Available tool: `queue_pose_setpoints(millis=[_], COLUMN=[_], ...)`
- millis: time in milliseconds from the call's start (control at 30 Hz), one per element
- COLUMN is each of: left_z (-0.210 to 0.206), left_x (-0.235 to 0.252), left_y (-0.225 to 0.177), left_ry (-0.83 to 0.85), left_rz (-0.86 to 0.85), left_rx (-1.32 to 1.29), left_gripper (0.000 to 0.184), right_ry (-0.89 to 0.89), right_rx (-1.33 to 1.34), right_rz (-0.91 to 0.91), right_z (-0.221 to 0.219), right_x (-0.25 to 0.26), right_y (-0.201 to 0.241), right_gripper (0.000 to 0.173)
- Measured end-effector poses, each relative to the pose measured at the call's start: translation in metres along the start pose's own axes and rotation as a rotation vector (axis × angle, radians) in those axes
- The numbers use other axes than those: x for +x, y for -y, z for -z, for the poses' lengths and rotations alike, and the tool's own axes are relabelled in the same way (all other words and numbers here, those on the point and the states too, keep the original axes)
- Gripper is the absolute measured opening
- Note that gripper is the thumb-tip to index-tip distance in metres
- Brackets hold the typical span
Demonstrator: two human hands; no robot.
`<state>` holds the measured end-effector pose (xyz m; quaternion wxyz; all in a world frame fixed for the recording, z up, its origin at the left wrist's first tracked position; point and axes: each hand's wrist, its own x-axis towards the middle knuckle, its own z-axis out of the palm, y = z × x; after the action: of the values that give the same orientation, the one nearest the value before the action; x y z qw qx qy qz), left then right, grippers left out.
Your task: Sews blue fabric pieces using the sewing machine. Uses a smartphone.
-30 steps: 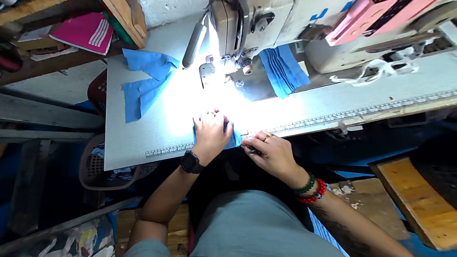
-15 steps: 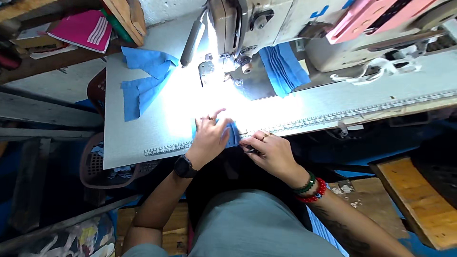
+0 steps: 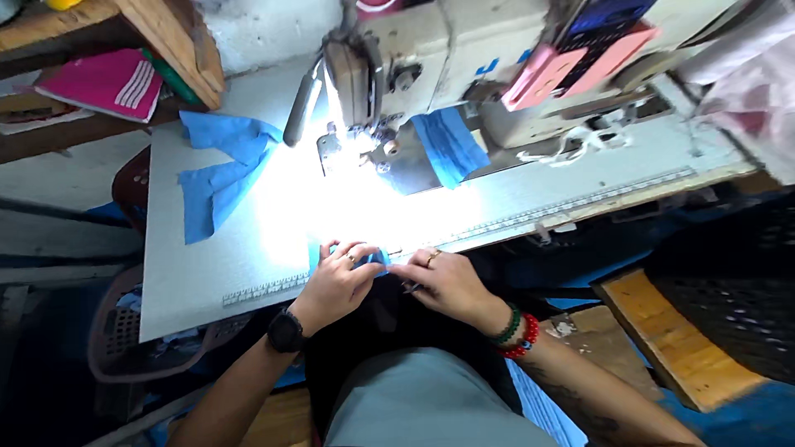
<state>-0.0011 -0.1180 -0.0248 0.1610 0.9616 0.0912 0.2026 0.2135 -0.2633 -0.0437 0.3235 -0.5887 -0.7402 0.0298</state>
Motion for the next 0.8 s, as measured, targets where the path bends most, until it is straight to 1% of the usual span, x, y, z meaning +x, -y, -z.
queue_pose_setpoints(millis=[133, 233, 300, 533, 600, 733, 800], left_z=[-0.002, -0.001, -0.001, 0.002, 0.003, -0.001, -0.002], left_x=[0.0, 0.003, 0.005, 0.002, 0.002, -0.003, -0.006], left_y=[0.001, -0.002, -0.003, 0.0, 0.001, -0.001, -0.004], left_ry=[0.008, 0.066, 0.103, 0.121, 0.102, -0.033, -0.048], left_rz=[0.009, 0.038, 0.053, 0.036, 0.018, -0.049, -0.071], left_rx=[0.033, 0.09, 0.112, 0.086, 0.077, 0.021, 0.024], left_gripper=[0.027, 0.038, 0.042, 0.045, 0.043, 0.024, 0.022], right_ry=[-0.004, -0.006, -0.005, 0.005, 0.002, 0.023, 0.045], right_rx=[-0.022, -0.03, -0.038, -0.037, -0.04, -0.04, -0.049], right_rz=[0.01, 0.016, 0.022, 0.018, 0.015, -0.006, -0.015], right_z=[0.001, 0.0, -0.001, -0.002, -0.001, 0.001, 0.002], right_x=[0.002, 0.003, 0.004, 0.004, 0.006, 0.005, 0.005], right_y=[0.0, 0.001, 0.0, 0.002, 0.004, 0.005, 0.006], right_gripper=[0.029, 0.025, 0.026, 0.027, 0.026, 0.026, 0.027])
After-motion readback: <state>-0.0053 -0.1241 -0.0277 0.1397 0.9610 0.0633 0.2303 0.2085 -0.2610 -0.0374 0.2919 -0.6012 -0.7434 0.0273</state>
